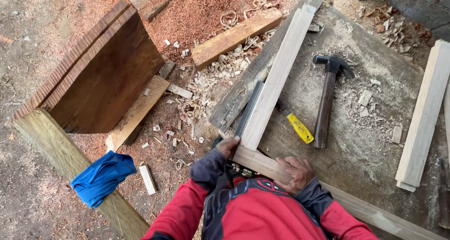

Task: The person assembles a wooden frame on a workbench. They position wooden slats, use a try square to check the corner alignment, then sit on the ground with the frame on their lap and hammer nails into the joint. They use a chisel and mallet to trim a slot in the frame, then pick the frame back up and place it on the bench.

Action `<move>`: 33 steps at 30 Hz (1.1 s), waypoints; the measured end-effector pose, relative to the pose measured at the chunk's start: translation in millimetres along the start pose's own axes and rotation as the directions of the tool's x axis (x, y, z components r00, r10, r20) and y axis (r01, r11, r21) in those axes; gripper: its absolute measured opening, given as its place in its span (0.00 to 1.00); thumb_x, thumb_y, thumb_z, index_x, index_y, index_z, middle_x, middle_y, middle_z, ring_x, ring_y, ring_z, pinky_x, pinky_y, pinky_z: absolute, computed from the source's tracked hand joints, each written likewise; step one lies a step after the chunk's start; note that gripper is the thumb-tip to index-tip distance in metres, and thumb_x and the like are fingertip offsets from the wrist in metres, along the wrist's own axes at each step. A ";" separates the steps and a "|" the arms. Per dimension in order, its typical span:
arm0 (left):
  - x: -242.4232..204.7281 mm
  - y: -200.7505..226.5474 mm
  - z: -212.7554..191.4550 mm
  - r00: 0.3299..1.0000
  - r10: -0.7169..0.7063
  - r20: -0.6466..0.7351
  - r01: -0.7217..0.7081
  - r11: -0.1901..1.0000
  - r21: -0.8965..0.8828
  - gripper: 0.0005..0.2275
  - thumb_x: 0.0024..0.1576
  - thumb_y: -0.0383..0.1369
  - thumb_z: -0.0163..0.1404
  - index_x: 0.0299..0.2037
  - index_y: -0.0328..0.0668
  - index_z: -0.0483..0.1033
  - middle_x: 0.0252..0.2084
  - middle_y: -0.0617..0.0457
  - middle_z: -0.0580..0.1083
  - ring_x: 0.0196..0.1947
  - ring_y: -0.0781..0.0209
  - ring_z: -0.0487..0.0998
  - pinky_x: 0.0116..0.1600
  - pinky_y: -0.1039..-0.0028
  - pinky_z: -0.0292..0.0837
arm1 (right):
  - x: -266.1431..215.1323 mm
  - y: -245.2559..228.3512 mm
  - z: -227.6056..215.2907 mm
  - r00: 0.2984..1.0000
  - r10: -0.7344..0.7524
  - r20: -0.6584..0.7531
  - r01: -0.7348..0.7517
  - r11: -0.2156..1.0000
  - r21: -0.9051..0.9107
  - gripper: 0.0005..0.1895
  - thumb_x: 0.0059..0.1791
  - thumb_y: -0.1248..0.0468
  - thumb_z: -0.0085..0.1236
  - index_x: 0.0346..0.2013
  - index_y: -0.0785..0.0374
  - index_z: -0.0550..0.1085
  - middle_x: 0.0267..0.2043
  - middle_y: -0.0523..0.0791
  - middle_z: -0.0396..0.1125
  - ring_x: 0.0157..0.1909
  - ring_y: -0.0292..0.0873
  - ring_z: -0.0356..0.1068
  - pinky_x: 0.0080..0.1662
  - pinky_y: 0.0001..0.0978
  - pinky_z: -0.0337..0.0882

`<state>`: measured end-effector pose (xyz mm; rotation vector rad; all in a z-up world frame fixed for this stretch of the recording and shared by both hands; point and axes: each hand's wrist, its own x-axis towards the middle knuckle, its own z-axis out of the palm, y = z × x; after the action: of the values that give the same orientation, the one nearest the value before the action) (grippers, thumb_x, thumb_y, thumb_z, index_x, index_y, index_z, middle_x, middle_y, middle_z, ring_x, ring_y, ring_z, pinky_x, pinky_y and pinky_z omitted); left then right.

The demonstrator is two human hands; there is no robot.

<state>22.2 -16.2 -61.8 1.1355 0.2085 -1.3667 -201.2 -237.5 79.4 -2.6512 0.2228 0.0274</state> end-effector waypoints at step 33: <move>-20.3 -0.3 9.6 0.959 0.213 -0.189 -0.206 0.977 0.057 0.12 0.58 0.41 0.60 0.31 0.42 0.77 0.26 0.60 0.71 0.24 0.70 0.66 0.30 0.77 0.61 | -4.0 -25.6 -8.2 0.990 0.052 -0.134 -0.035 0.991 0.128 0.39 0.30 0.53 0.75 0.55 0.59 0.76 0.46 0.48 0.70 0.46 0.50 0.70 0.51 0.40 0.70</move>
<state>11.8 -9.8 -42.9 1.2858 0.1981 -1.0768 -201.1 -218.3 98.6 -2.5246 0.3177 -0.1509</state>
